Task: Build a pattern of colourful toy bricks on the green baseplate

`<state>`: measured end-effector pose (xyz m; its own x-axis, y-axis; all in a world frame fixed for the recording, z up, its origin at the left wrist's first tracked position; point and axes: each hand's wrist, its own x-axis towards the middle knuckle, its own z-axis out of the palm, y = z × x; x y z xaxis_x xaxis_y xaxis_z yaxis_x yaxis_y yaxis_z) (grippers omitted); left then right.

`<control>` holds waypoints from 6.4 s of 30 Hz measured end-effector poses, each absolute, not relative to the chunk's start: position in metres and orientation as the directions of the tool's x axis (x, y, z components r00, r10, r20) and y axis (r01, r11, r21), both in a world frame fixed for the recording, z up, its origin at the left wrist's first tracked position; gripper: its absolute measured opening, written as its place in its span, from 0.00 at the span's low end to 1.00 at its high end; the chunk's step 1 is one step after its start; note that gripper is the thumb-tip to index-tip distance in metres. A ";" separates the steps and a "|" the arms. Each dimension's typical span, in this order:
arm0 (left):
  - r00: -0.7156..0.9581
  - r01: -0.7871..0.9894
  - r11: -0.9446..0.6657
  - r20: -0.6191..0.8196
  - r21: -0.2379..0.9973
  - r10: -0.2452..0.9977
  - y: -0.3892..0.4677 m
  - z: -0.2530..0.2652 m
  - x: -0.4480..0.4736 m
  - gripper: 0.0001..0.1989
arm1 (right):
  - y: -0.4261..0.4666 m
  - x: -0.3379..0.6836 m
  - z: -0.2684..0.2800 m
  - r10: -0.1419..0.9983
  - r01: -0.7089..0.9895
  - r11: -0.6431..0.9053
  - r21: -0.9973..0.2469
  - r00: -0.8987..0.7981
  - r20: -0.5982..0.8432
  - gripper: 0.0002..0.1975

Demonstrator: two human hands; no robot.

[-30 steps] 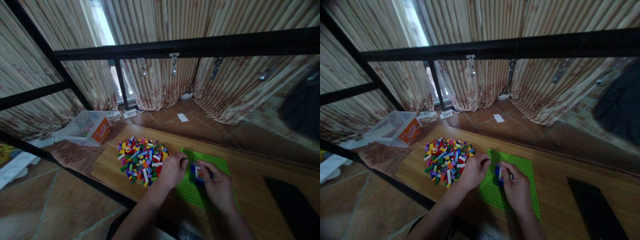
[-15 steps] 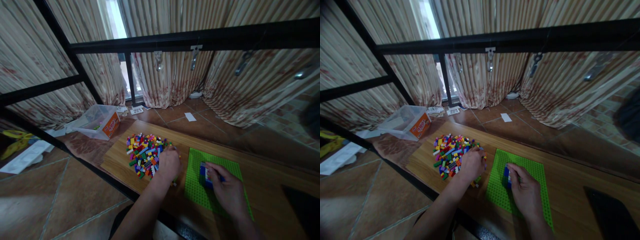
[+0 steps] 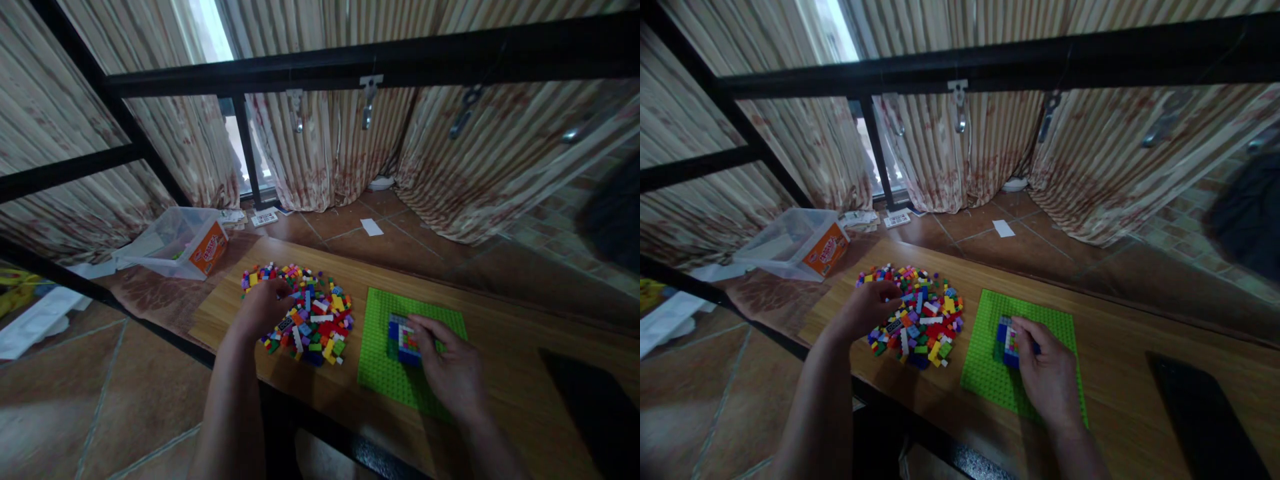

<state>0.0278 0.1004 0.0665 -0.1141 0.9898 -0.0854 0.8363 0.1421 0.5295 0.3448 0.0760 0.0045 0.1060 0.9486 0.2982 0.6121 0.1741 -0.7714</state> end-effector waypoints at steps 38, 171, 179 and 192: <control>0.333 0.000 0.282 -0.266 0.959 0.905 0.094 0.063 0.112 0.21 | 0.067 0.312 0.022 0.944 0.410 0.289 -0.865 0.029 0.329 0.10; 0.320 0.370 -0.040 -0.087 0.928 0.944 0.101 0.025 0.173 0.08 | 0.096 0.411 -0.009 0.975 0.720 0.216 -0.659 -0.131 0.177 0.15; 0.326 0.384 -0.037 -0.097 0.923 0.940 0.101 0.025 0.172 0.12 | 0.101 0.416 -0.010 0.974 0.691 0.228 -0.686 -0.167 0.155 0.15; 0.317 0.446 -0.053 -0.103 0.893 0.943 0.101 0.021 0.171 0.14 | 0.106 0.416 -0.007 0.972 0.709 0.234 -0.666 -0.187 0.142 0.13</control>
<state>0.1714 0.1007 0.0213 0.3175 0.9427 -0.1029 0.4462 -0.0528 0.8934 0.4157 0.1062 -0.0065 -0.1869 0.9721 0.1421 0.7086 0.2335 -0.6658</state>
